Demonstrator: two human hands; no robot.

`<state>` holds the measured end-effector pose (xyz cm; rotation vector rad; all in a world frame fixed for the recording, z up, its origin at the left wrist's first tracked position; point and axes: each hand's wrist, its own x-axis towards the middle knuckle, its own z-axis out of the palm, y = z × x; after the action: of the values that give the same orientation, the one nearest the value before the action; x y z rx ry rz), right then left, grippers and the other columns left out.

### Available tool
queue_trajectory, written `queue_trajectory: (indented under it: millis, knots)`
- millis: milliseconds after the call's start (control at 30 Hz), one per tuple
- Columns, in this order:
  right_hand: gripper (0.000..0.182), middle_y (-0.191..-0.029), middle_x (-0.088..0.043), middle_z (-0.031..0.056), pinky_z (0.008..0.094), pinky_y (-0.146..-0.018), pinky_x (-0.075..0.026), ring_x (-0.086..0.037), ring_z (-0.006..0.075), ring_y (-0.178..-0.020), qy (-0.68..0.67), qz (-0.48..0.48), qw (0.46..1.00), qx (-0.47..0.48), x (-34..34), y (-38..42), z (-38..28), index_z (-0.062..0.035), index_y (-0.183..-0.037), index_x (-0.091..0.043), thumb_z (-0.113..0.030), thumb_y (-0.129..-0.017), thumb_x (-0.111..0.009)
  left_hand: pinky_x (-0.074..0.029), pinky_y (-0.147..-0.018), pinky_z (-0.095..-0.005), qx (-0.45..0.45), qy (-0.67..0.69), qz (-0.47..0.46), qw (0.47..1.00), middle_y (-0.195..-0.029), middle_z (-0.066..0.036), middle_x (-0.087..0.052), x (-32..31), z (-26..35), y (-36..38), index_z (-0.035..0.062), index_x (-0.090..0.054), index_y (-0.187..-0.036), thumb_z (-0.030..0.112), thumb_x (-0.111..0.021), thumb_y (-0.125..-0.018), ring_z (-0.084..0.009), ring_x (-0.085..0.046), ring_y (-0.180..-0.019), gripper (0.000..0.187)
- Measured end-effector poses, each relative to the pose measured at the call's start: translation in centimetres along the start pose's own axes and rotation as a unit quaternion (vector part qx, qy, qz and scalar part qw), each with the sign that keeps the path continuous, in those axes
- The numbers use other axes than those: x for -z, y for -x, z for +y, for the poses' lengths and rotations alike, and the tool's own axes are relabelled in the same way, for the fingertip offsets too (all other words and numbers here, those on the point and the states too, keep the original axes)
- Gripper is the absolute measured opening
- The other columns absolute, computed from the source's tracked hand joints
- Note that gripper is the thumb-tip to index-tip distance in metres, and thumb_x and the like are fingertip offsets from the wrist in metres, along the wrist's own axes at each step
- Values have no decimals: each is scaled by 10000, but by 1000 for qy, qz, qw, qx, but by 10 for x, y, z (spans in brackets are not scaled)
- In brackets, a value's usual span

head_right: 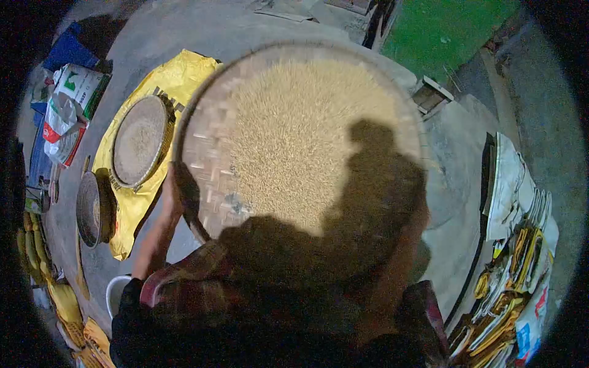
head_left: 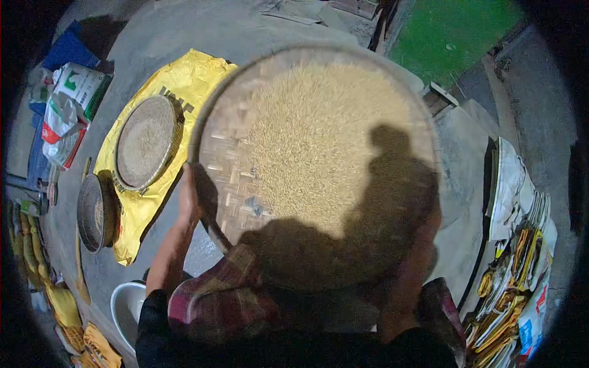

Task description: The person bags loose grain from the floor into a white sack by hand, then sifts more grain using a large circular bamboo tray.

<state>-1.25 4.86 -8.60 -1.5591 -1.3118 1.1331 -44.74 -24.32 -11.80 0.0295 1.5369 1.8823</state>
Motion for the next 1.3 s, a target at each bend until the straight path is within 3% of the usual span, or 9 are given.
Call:
queue_trajectory:
  millis: [133,267,367,567,800,900,967,1233,1300]
  knots:
    - [473,-1126,-518,125,324,-843,-388,-505,246,-989,-445,-292,847,-21,2,7,-25,36,-1213,-398,-300,-881,-416,-285,-435,-235,-47,3,38,998,-567,50,-342,-31,31,41,166,-440,-732,467,-394,-862,-88,-355,-483,331]
    - [420,-959,-604,102,326,-669,-452,-565,211,-809,-145,-59,987,35,16,-85,139,4,-1114,-518,-328,-863,-462,-384,-674,-310,4,-35,-8,999,-794,-28,-503,32,-60,-59,84,-538,-886,482,-414,-847,-141,-461,-729,418]
    - [389,-879,-606,99,328,-595,-452,-567,224,-723,80,20,996,45,17,-39,88,7,-1028,-569,-330,-848,-496,-387,-776,-328,45,-112,47,992,-907,-66,-545,23,-84,-43,38,-546,-968,474,-400,-855,-170,-490,-827,473]
    - [414,-853,-593,124,332,-595,-449,-550,200,-684,-68,113,981,-144,20,-12,69,36,-909,-592,-364,-815,-540,-424,-562,-299,72,-60,-51,994,-740,-32,-542,10,-40,3,94,-546,-853,478,-386,-859,-153,-506,-616,416]
    - [404,-941,-577,134,330,-768,-432,-522,188,-876,-410,-153,899,-29,1,-1,-5,21,-1044,-556,-320,-889,-405,-349,-537,-239,-74,19,10,997,-648,45,-424,0,-2,5,141,-483,-826,474,-417,-851,-99,-408,-573,341]
    - [417,-931,-585,137,337,-759,-433,-529,194,-867,3,28,995,101,-11,-65,82,8,-1012,-577,-351,-884,-409,-358,-621,-260,-44,-37,70,996,-709,37,-452,2,-23,-48,109,-514,-822,453,-426,-860,-92,-418,-665,357]
    - [440,-922,-592,134,345,-755,-429,-531,203,-867,125,-2,991,-54,-6,-64,83,4,-978,-593,-387,-874,-419,-383,-595,-278,-27,-59,3,998,-716,17,-483,-11,-23,-32,91,-527,-814,462,-406,-862,-110,-444,-655,393]
    - [514,-948,-573,144,357,-736,-417,-535,229,-846,49,-19,994,-95,-6,-55,112,52,-1029,-549,-406,-796,-551,-383,-477,-282,15,-75,-66,995,-663,-3,-475,48,-54,-53,111,-482,-819,496,-328,-873,-134,-446,-554,417]
    - [461,-882,-577,144,360,-723,-424,-547,231,-826,-3,-273,958,-93,-11,-52,31,48,-1027,-545,-364,-822,-518,-378,-473,-283,3,-158,-58,986,-652,-5,-472,48,-47,-81,105,-488,-788,486,-325,-878,-134,-436,-537,424]
